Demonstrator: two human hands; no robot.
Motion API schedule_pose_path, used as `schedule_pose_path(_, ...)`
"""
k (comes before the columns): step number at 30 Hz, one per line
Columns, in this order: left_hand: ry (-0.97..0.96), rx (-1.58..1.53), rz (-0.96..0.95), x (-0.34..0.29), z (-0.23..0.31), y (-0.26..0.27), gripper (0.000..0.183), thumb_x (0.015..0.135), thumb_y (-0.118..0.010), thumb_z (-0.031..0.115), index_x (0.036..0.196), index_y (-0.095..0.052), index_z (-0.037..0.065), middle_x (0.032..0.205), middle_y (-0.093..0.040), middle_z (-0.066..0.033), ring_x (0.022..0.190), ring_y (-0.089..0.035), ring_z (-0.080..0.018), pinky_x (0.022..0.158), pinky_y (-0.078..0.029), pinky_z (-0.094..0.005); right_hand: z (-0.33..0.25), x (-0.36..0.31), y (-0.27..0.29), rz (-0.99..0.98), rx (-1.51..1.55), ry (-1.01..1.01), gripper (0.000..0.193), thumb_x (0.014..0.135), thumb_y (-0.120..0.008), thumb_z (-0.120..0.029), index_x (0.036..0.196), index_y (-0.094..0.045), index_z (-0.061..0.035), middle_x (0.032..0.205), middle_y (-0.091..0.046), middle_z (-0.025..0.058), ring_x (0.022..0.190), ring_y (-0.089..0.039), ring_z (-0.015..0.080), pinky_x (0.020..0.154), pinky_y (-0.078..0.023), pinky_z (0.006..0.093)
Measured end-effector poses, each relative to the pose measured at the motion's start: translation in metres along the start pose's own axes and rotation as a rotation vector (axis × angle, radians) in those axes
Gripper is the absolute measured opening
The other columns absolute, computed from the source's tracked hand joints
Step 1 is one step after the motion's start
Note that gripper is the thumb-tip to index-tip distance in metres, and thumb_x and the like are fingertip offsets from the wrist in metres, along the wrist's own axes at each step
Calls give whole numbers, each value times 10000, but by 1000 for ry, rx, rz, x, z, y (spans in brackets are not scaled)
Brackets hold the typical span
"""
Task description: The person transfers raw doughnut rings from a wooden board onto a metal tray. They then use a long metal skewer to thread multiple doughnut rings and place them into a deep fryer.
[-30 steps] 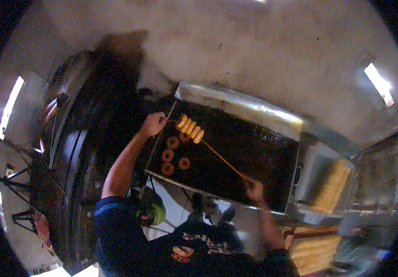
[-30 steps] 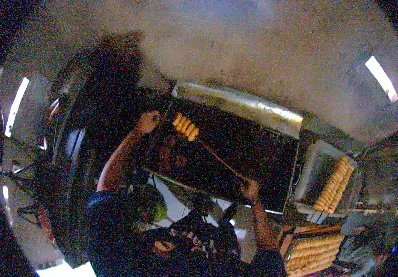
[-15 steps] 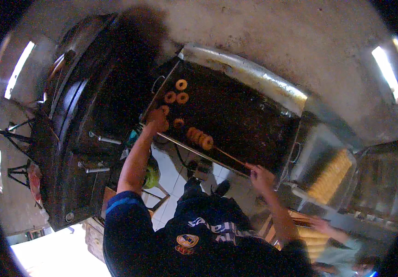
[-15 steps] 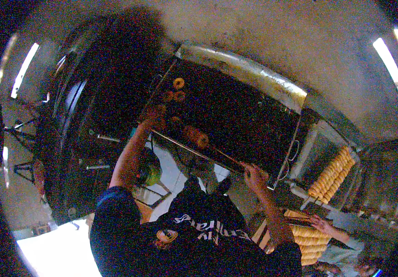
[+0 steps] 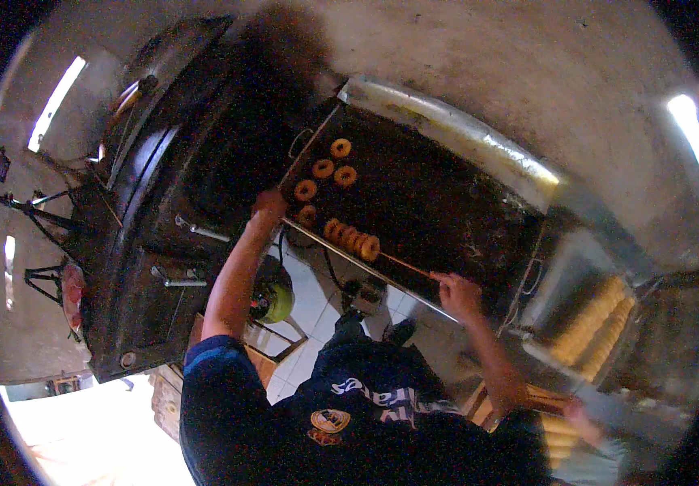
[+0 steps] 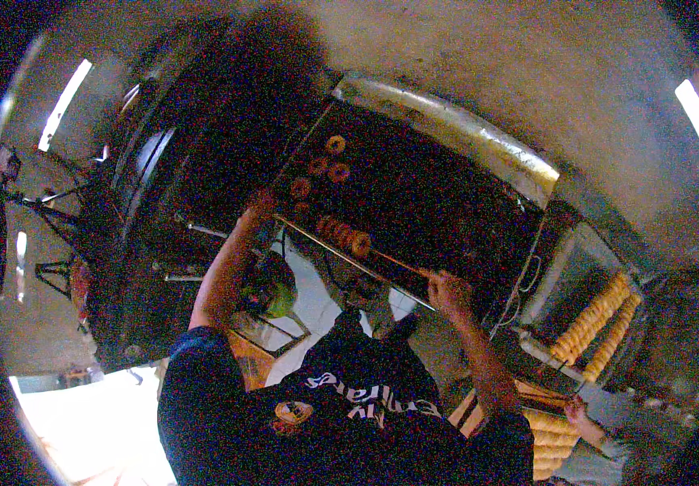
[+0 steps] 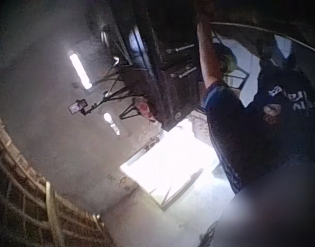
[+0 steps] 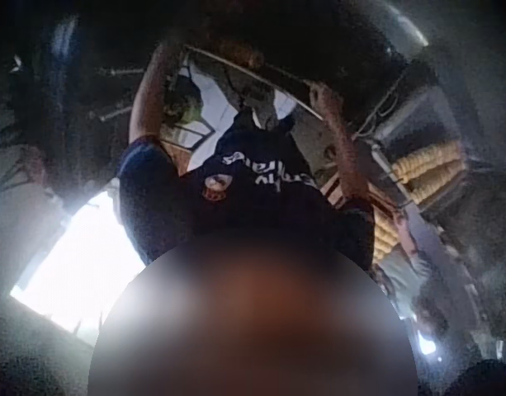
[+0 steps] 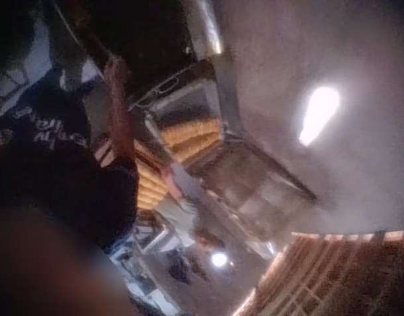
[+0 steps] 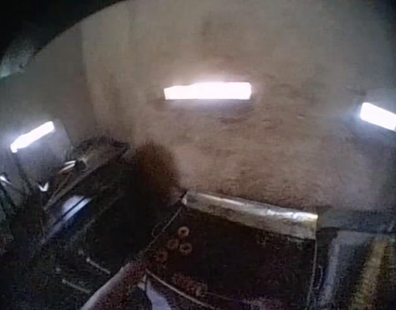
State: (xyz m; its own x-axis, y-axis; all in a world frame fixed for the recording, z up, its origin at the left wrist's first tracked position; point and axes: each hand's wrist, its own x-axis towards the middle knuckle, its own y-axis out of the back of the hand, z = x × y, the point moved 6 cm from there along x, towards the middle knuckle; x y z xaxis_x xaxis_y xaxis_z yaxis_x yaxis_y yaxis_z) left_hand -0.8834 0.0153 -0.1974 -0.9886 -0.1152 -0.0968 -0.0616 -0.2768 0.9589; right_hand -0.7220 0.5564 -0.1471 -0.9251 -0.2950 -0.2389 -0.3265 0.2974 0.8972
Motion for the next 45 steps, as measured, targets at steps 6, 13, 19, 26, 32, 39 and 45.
schedule_pose_path(6,-48,-41,-68,23,-17,4,245,916,-624,196,1061,-700,14,994,-714,-271,916,-692,-490,772,-551,-571,23,12,-63,179,443,75,369,945,-631,-186,1289,-735,-276,1030,-746,129,878,-713,355,755,-572,461)
schedule_pose_path(13,-63,-224,132,-26,37,87,220,939,-633,213,942,-666,-5,858,-689,-270,867,-668,-497,754,-532,-564,-19,33,-29,237,139,-1,325,945,-635,-185,1243,-759,-219,1053,-749,155,916,-725,348,819,-582,444)
schedule_pose_path(19,3,-266,158,-23,24,81,209,929,-638,201,976,-655,-1,911,-700,-273,890,-672,-490,764,-539,-565,-26,61,-32,232,158,15,294,950,-647,-199,1216,-772,-209,1065,-762,140,949,-737,336,840,-583,435)
schedule_pose_path(26,-251,-19,136,66,-52,49,212,924,-628,184,1019,-640,-5,910,-686,-272,887,-674,-487,754,-539,-557,-12,56,-74,199,402,-74,300,957,-662,-155,1227,-775,-220,1196,-764,103,1081,-741,285,959,-569,387)
schedule_pose_path(32,-335,-331,-80,65,66,93,208,953,-620,207,1033,-665,21,932,-698,-274,864,-678,-483,752,-549,-549,54,-5,-109,307,343,-209,312,938,-698,-224,1237,-772,-270,1066,-781,102,943,-749,316,851,-583,407)
schedule_pose_path(39,-584,-101,448,53,125,-50,225,980,-592,225,1079,-690,48,1005,-724,-231,926,-710,-426,815,-581,-528,19,-33,-33,348,96,-375,298,919,-679,-284,1198,-779,-312,922,-762,100,767,-727,316,700,-583,463)
schedule_pose_path(45,-234,3,38,131,97,-48,345,1005,-570,263,1230,-657,16,1020,-720,-232,973,-709,-429,855,-575,-522,32,-19,-22,238,47,-306,356,907,-682,-305,1255,-747,-333,1004,-768,92,830,-732,329,733,-587,466)
